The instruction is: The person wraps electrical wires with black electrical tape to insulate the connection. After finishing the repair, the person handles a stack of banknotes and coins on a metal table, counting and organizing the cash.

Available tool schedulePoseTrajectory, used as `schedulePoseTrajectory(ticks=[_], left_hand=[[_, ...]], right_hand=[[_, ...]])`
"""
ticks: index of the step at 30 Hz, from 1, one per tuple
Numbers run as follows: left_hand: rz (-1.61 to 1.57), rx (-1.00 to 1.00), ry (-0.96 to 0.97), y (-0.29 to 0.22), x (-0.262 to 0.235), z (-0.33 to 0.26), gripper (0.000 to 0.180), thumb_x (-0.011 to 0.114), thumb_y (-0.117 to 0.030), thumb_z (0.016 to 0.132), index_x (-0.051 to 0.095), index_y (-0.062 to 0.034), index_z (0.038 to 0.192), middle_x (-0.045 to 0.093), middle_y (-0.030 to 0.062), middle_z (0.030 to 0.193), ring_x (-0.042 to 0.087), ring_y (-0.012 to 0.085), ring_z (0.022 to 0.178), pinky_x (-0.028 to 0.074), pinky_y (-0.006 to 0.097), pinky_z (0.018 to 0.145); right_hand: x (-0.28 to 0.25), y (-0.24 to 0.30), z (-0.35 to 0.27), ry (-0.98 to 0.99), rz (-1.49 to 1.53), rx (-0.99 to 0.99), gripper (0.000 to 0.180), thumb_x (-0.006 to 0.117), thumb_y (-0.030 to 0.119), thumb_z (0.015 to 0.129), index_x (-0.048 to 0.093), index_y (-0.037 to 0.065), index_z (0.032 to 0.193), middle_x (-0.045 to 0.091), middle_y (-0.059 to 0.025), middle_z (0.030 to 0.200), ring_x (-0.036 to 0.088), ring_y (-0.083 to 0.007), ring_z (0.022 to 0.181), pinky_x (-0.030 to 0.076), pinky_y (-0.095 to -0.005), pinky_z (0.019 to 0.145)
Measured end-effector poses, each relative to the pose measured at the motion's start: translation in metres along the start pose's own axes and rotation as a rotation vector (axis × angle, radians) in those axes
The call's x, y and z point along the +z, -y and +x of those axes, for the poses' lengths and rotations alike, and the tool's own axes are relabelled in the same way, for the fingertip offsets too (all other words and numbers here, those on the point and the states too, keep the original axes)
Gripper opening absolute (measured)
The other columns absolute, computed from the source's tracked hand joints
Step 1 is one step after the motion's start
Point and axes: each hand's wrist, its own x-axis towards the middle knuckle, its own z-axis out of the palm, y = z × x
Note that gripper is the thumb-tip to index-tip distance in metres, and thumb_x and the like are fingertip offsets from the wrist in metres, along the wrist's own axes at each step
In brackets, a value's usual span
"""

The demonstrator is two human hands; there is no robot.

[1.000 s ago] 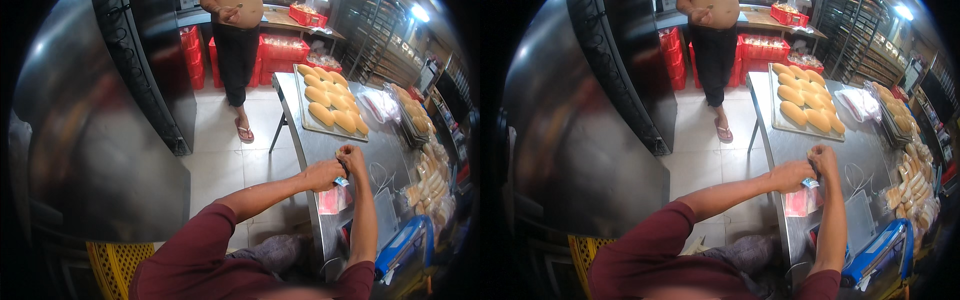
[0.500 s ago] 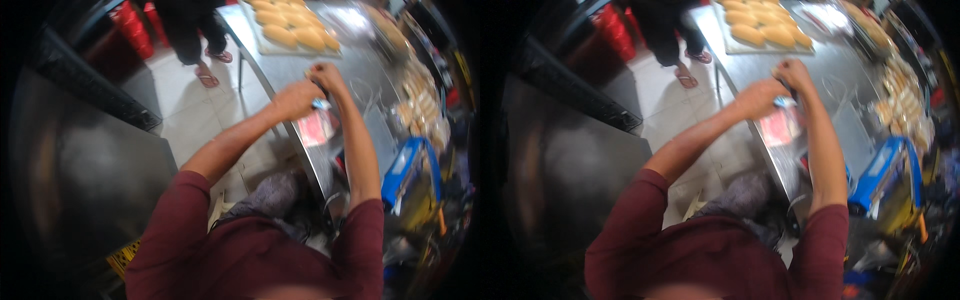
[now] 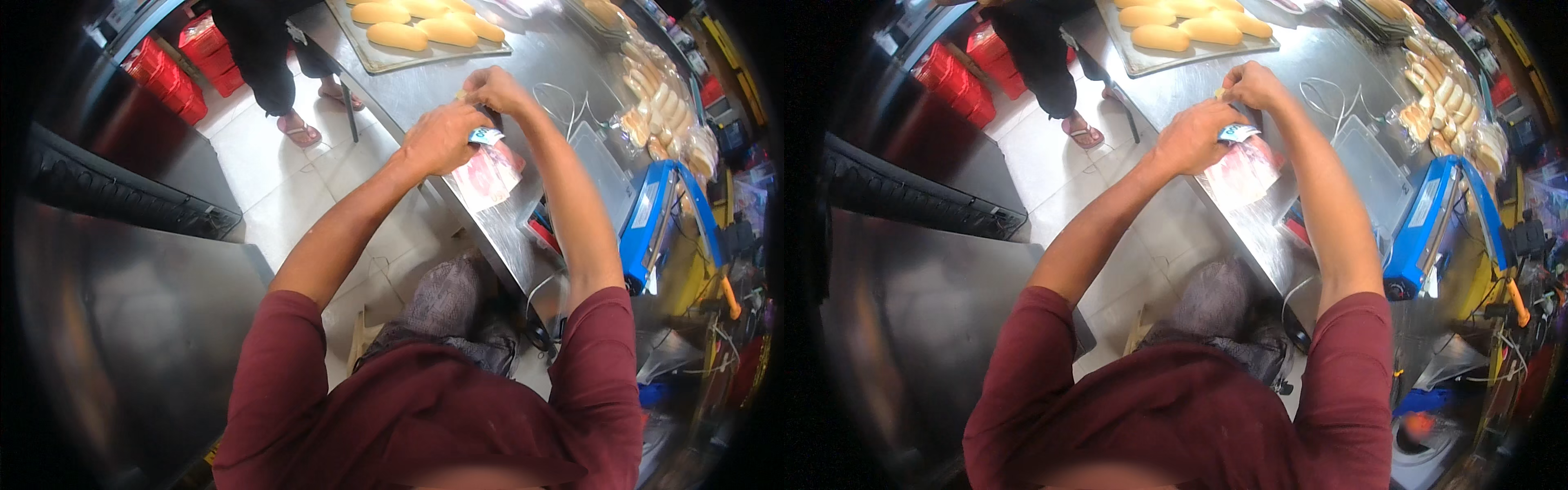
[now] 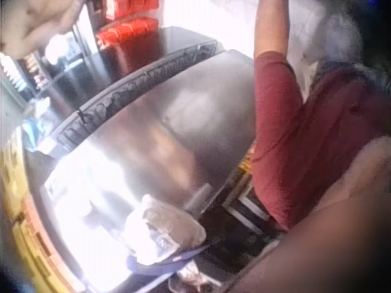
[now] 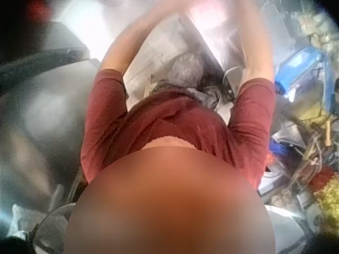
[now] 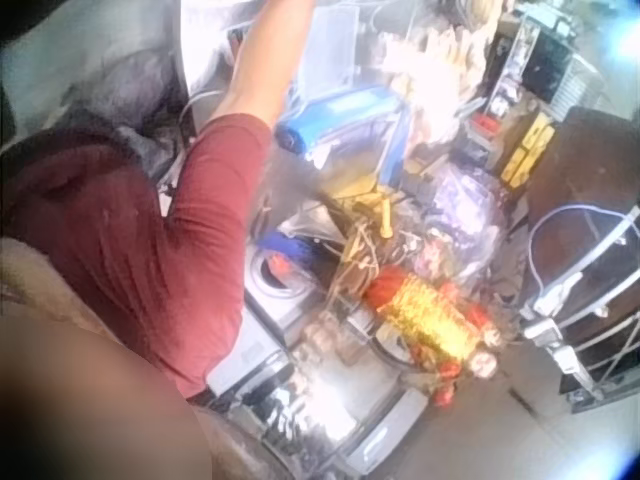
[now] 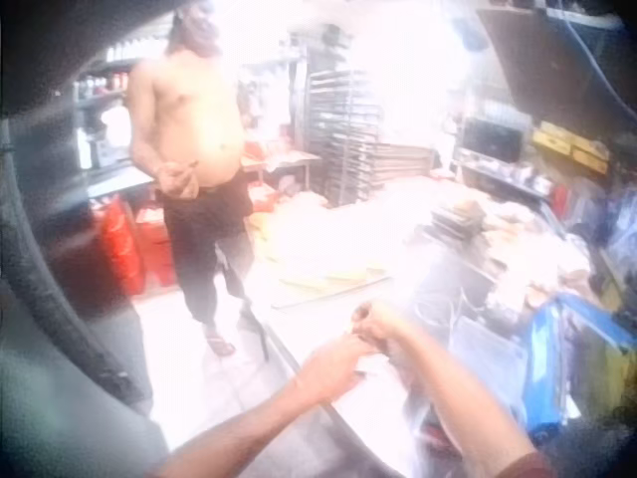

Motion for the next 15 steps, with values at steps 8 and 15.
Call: schedulePoseTrajectory(ticks=[8, 15], left_hand=[[-0.006, -0.001, 0.023, 0.005, -0.003, 0.000, 0.037, 0.078, -0.012, 0.082, 0.073, -0.0142, 0.118, 0.071, 0.0086, 0.116, 0.065, 0.0311, 0.114, 0.053, 0.044, 0.098], [0.000, 0.063, -0.013, 0.002, 0.002, 0.002, 0.034, 0.079, -0.012, 0.077, 0.075, -0.0120, 0.111, 0.073, 0.0076, 0.108, 0.064, 0.0311, 0.111, 0.054, 0.044, 0.096]], right_hand=[[-0.032, -0.039, -0.043, 0.090, -0.044, 0.026, 0.034, 0.090, 0.019, 0.066, 0.076, 0.004, 0.093, 0.075, -0.0081, 0.086, 0.068, -0.0205, 0.082, 0.054, -0.0355, 0.077], [-0.036, -0.050, -0.056, 0.119, 0.096, 0.080, 0.021, 0.087, 0.001, 0.070, 0.070, 0.006, 0.081, 0.066, 0.0040, 0.076, 0.058, -0.0098, 0.069, 0.047, -0.0278, 0.065]])
